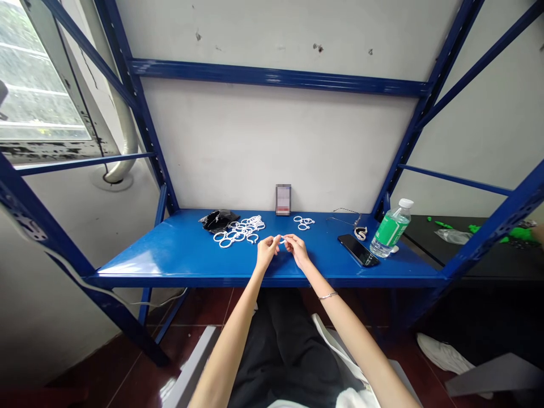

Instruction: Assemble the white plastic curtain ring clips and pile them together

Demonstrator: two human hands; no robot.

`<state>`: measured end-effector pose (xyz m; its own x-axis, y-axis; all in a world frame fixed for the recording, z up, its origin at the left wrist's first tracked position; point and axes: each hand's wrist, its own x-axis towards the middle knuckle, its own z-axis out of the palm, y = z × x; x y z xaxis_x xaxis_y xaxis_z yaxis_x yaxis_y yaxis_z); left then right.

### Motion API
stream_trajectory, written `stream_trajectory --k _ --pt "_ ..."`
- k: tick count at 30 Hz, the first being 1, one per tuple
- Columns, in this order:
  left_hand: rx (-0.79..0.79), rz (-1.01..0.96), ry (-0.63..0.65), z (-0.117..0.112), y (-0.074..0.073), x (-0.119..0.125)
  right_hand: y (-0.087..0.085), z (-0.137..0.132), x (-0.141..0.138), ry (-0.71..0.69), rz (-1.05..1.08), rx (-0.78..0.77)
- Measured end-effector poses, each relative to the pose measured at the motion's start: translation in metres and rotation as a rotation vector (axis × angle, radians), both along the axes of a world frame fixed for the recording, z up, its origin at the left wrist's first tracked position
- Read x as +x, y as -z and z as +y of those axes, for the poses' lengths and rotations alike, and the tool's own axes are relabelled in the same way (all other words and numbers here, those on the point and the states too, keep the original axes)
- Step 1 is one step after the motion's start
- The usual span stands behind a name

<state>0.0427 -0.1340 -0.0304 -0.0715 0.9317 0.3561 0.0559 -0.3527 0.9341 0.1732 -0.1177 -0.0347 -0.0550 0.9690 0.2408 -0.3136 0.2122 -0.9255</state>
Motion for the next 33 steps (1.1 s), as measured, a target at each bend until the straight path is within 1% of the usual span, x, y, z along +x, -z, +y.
stream_trajectory --k 4,8,10,15,18,21,25,33 --pt "-0.03 -0.043 -0.01 -0.0001 -0.0003 0.0001 -0.0001 -0.0006 -0.0011 0.018 -0.02 0.075" --pt "-0.034 -0.092 -0.036 0.0007 0.0002 -0.0008 0.0014 -0.0003 -0.0037 0.016 -0.145 0.177" --pt "-0.027 -0.108 -0.045 0.0018 0.0011 -0.0011 0.0026 0.0001 -0.0044 0.019 -0.205 0.203" --pt "0.014 -0.1 -0.009 0.0037 0.0031 -0.0008 0.006 0.002 -0.0031 0.109 -0.247 0.206" --pt "-0.001 -0.084 0.05 0.0036 0.0029 -0.0002 0.0072 0.0025 -0.0015 0.168 -0.25 0.219" --pt "-0.033 -0.098 0.08 0.0025 0.0016 0.0004 0.0071 0.0023 -0.0011 0.185 -0.251 0.247" --pt "-0.028 -0.117 0.056 0.001 0.0002 0.0005 0.0058 0.0015 -0.0018 0.189 -0.246 0.264" --pt "0.02 -0.08 0.017 -0.0005 0.0006 -0.0004 0.005 -0.0007 -0.0023 0.169 -0.237 0.283"
